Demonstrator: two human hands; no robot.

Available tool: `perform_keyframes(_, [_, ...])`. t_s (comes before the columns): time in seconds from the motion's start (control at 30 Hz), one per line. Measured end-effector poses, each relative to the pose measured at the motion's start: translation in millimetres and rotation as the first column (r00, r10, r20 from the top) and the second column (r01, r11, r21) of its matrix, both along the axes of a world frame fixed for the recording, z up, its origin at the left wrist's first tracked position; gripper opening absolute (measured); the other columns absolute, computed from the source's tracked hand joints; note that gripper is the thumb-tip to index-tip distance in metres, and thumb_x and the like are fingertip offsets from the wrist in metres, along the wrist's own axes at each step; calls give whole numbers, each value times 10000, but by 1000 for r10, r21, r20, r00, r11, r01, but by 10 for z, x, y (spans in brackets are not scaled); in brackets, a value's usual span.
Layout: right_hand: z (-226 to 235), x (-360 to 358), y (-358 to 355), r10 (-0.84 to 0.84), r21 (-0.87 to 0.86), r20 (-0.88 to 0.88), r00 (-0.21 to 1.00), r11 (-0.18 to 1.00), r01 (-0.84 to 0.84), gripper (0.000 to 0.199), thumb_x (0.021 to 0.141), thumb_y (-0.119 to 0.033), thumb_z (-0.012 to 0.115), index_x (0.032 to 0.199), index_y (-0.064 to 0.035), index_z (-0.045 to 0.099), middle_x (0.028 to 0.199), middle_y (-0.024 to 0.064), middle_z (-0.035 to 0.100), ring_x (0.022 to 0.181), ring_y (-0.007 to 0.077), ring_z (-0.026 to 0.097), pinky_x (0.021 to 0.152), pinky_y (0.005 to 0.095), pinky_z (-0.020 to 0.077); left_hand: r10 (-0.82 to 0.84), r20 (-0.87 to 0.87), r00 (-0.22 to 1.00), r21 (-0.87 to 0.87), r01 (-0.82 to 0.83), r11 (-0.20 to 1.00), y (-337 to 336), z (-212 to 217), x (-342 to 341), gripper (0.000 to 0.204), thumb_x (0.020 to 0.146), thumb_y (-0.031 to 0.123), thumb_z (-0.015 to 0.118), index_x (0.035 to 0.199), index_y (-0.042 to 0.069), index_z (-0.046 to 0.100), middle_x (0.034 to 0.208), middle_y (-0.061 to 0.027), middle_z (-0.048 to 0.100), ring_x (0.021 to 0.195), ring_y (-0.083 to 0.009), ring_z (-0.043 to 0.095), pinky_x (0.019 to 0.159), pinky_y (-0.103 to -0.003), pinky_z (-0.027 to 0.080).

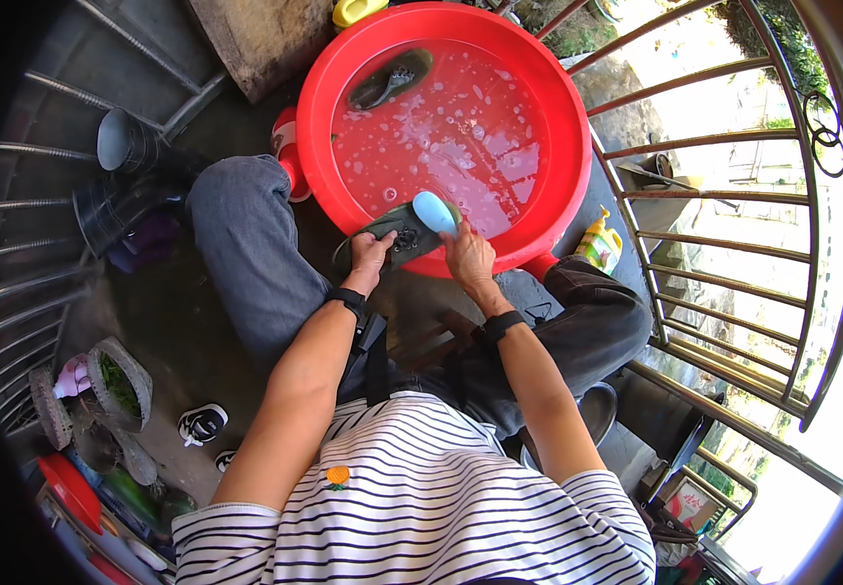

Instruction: The person scrubs a green shoe with a brush in a red basin of soapy water. They rotate the shoe to clean the sole, sides, and upper, then rinse it in the basin.

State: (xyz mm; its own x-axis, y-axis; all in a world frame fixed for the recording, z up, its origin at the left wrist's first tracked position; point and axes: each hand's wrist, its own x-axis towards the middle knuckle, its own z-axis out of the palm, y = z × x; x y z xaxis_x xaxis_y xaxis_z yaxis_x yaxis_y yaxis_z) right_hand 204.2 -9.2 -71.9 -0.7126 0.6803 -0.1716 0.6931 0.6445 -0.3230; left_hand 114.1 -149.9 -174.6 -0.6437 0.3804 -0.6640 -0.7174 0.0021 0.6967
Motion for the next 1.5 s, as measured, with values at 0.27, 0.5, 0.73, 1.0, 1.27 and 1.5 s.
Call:
perform_keyframes(0.27, [-62, 30, 15, 184, -150, 8, 983, 972, -181, 400, 853, -404, 573, 892, -8, 525, 670, 225, 617, 655, 412, 618, 590, 503, 487, 19, 72, 997, 62, -24, 998, -3, 25, -8, 136, 799, 76, 683, 893, -19, 657, 844, -39, 661, 722, -125, 620, 652, -269, 491])
perform_keyframes(0.5, [-52, 25, 27, 137, -301, -15, 990, 944, -135, 394, 858, -375, 576, 942, 9, 539, 719, 259, 614, 726, 451, 600, 643, 542, 457, 18, 25, 1000, 71, -19, 997, 0, 12, 5, 148, 808, 102, 683, 903, -2, 639, 846, -43, 658, 714, -137, 628, 645, -270, 500])
perform_keyframes(0.73, [-10, 4, 92, 86, -34, -7, 996, 996, -86, 392, 856, -395, 573, 917, -9, 537, 654, 217, 616, 638, 414, 613, 568, 506, 480, -50, -2, 999, 2, 50, 999, -13, -119, -19, 174, 828, 93, 654, 969, -8, 631, 892, -63, 668, 765, -163, 655, 675, -277, 532])
perform_keyframes(1.0, [-109, 37, 98, 66, 13, 21, 998, 998, -66, 404, 851, -405, 584, 937, -13, 538, 693, 212, 631, 680, 389, 628, 600, 500, 485, 1, 70, 998, 46, -5, 999, 9, -48, -19, 149, 781, 92, 712, 862, -19, 654, 829, -30, 657, 719, -95, 588, 629, -255, 456])
perform_keyframes(1.27, [-276, 189, 504, -399, -338, -214, 891, 886, 316, 408, 877, -374, 577, 962, 24, 551, 701, 231, 621, 714, 402, 615, 632, 458, 461, 156, 184, 970, 103, -177, 979, 78, 157, 2, 155, 809, 85, 675, 952, 34, 646, 883, -35, 660, 761, -155, 629, 672, -304, 507])
perform_keyframes(1.5, [-278, 47, 224, -354, -751, -216, 910, 656, 77, 398, 949, -313, 475, 1256, -60, 493, 536, -6, 449, 418, 97, 435, 368, 266, 362, 214, 368, 905, 221, -309, 925, 110, 348, 48, 233, 799, 106, 694, 1020, 86, 624, 951, -36, 637, 841, -172, 595, 738, -301, 493])
